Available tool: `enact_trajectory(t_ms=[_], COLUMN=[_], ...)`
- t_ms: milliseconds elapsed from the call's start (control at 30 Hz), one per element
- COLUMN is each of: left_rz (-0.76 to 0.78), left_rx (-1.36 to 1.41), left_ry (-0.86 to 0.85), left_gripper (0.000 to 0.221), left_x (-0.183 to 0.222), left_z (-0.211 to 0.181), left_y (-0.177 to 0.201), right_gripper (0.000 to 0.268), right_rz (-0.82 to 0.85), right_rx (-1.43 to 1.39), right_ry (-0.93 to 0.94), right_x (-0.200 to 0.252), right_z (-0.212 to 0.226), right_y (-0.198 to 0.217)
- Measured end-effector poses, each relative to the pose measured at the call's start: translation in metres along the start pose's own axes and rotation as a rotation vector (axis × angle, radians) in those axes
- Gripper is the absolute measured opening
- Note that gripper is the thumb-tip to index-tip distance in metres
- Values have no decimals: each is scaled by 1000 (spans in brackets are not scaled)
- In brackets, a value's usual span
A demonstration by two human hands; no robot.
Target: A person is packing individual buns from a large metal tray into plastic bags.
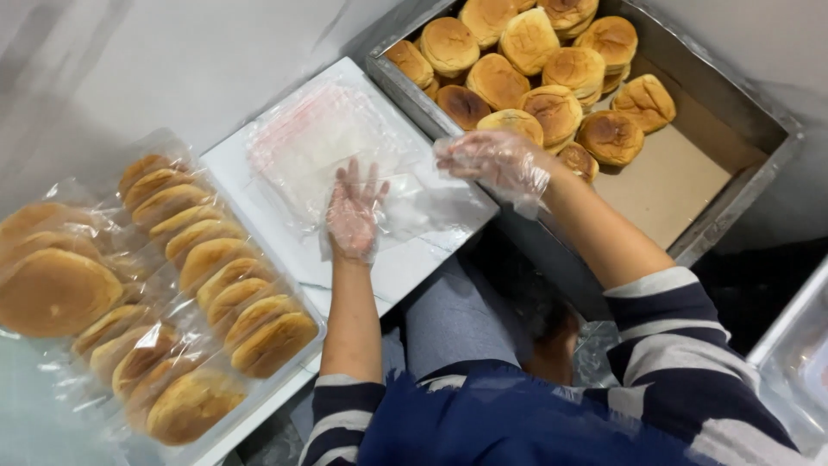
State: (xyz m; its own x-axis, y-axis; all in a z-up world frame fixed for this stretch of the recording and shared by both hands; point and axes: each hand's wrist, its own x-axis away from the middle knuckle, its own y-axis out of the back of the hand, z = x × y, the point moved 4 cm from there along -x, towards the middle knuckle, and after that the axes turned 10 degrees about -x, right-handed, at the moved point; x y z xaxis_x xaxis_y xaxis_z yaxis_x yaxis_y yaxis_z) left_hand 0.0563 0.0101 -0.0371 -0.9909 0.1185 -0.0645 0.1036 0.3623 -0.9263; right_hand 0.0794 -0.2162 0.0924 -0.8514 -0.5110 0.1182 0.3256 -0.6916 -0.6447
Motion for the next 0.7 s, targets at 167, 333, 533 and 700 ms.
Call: enact_trajectory(t_ms=[167,333,533,700], left_rz=[89,22,34,-54], left_rx=[15,60,68,84], left_ry=[-59,-37,-13,-7], left_gripper=[27,26,25,23], left_x=[3,8,7,7], left_z=[-2,-2,-2,-2], left_y=[-4,-23,-26,-25], right_gripper=[24,14,5,18], right_rz=[-334,-677,-1004,-1280], right_rx=[144,108,68,202], right_ry=[362,480,543,361], right_x=[59,95,123,131], right_z=[110,140,138,131], right_y=[3,102,184,207])
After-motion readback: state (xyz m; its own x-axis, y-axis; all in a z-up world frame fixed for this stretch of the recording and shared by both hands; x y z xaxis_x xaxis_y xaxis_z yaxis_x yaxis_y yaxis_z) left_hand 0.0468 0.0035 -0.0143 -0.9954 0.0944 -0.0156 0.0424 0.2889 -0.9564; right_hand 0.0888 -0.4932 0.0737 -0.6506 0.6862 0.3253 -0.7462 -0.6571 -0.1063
